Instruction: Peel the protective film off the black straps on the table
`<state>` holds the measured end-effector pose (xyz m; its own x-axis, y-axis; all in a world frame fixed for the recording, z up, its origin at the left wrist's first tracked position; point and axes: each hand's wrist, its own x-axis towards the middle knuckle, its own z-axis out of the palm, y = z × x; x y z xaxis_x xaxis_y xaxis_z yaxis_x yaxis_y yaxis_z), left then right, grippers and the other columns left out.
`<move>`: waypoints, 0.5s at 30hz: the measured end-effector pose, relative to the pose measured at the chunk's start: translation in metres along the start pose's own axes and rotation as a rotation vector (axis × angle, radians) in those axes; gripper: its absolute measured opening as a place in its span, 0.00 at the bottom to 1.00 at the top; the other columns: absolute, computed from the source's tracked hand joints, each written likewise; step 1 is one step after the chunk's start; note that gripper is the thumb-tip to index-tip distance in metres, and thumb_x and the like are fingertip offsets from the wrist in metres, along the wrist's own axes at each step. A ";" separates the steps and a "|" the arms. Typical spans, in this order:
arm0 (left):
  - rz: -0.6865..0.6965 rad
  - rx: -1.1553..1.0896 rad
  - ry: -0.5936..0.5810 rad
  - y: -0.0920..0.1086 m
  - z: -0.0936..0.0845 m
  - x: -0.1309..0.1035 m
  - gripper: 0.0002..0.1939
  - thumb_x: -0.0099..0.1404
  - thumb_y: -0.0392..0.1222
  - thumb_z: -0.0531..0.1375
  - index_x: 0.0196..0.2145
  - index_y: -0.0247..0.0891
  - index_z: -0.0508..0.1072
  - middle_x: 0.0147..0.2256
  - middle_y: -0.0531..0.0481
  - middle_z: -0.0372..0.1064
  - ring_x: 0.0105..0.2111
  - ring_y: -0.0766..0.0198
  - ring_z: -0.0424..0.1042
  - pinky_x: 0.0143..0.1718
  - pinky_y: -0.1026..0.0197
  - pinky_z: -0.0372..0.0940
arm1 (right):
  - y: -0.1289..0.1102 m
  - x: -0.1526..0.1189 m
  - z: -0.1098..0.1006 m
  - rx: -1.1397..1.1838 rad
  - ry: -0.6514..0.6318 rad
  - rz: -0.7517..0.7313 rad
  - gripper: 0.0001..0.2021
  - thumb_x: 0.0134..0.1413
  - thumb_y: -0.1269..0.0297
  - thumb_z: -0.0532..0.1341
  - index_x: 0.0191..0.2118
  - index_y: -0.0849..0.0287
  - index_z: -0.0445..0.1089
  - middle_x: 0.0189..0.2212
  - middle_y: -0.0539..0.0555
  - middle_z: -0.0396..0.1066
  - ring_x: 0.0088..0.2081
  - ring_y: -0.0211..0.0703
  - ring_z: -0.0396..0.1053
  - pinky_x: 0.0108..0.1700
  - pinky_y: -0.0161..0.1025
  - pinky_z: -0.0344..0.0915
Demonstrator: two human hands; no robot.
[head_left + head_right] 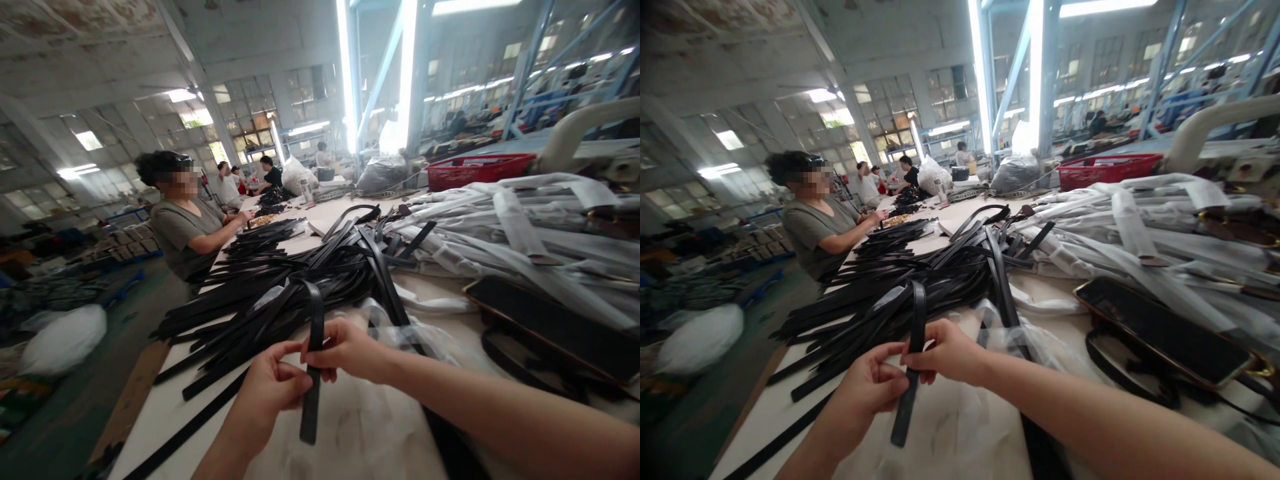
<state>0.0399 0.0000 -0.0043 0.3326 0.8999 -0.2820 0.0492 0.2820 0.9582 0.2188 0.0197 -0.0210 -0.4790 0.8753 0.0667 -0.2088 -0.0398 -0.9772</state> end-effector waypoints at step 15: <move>-0.156 -0.196 -0.162 0.002 0.019 -0.013 0.16 0.54 0.48 0.68 0.31 0.31 0.73 0.21 0.54 0.62 0.18 0.74 0.59 0.21 0.69 0.52 | -0.007 -0.002 -0.005 0.103 -0.009 0.066 0.15 0.37 0.60 0.72 0.30 0.67 0.76 0.16 0.49 0.68 0.16 0.31 0.60 0.18 0.29 0.53</move>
<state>0.0538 -0.0176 0.0022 0.4824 0.7802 -0.3981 -0.0662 0.4857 0.8716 0.2253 0.0204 -0.0147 -0.5019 0.8649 0.0053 -0.2631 -0.1468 -0.9535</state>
